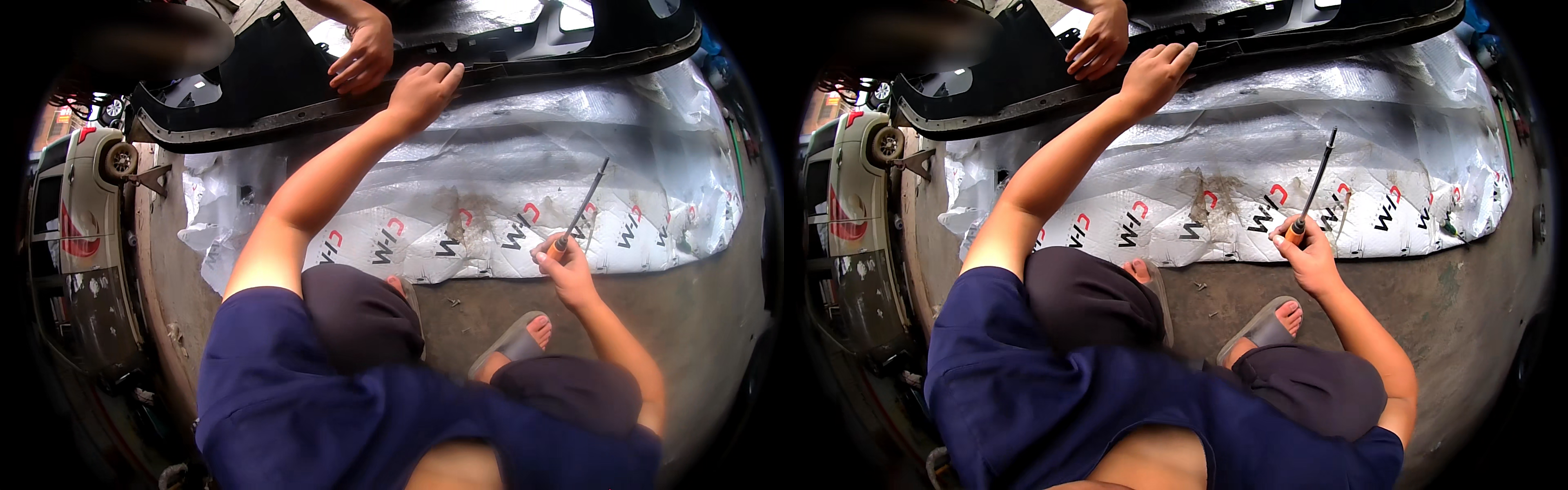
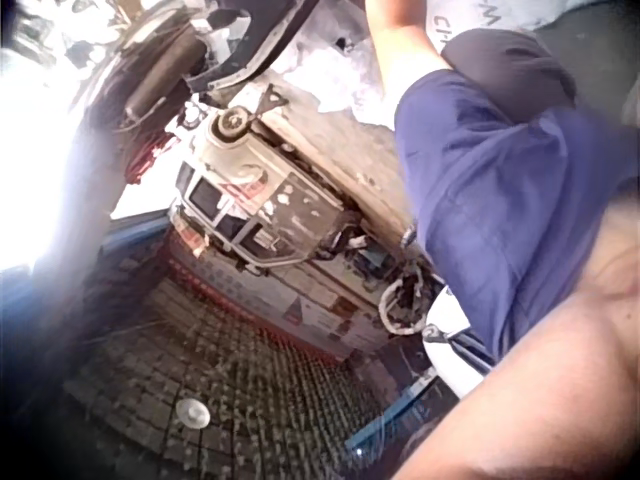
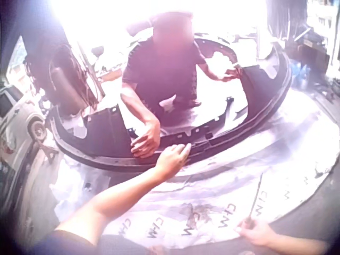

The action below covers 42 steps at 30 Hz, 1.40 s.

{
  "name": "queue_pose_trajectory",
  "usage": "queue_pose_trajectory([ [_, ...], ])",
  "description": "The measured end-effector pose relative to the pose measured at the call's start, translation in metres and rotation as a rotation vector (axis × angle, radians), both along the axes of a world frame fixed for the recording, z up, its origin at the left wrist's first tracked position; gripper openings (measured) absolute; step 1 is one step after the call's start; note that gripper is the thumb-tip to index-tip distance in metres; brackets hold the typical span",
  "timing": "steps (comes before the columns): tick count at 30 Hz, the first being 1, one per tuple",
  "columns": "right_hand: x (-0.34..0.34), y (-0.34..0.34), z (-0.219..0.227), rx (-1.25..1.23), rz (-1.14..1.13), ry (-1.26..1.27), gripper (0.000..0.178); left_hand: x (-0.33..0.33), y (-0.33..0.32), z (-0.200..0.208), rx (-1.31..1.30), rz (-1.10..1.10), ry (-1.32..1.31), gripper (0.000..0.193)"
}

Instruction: The person uses a screwdriver to secure a grille onto a car bumper. They repeatedly tighten screws along the edge of the grille while another person holds the bumper steady.

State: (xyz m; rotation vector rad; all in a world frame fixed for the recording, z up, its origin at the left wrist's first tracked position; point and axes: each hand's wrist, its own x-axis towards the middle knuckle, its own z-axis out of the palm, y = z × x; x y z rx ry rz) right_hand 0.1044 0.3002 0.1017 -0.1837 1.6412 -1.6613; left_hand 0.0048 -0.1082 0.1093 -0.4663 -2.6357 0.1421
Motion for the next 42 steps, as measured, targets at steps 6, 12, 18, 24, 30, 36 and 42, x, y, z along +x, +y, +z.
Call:
queue_pose_trajectory([
  [6, -0.004, 0.001, -0.001, -0.013, -0.032, 0.007, 0.016, 0.003, 0.014, -0.002, -0.158, 0.070, 0.027, 0.068],
  [12, -0.007, 0.000, 0.009, 0.019, -0.026, 0.017, 0.015, 0.000, 0.013, -0.001, -0.127, 0.076, 0.005, 0.068],
  [18, -0.011, 0.006, -0.003, 0.028, -0.037, 0.071, 0.017, -0.007, 0.014, 0.003, -0.097, 0.032, -0.005, 0.060],
  [24, -0.013, 0.005, -0.004, 0.032, -0.025, 0.087, 0.017, -0.011, 0.022, 0.005, 0.023, 0.009, -0.026, 0.061],
  [30, -0.017, 0.001, -0.001, 0.056, -0.010, 0.084, 0.017, -0.014, 0.022, 0.003, 0.021, -0.011, -0.115, 0.059],
  [36, -0.020, 0.002, -0.004, 0.054, -0.030, 0.072, 0.017, -0.019, 0.025, -0.001, 0.044, -0.113, -0.053, 0.056],
  [42, -0.018, 0.007, -0.008, 0.045, -0.053, 0.062, 0.019, -0.021, 0.033, -0.004, 0.073, -0.144, -0.026, 0.054],
])
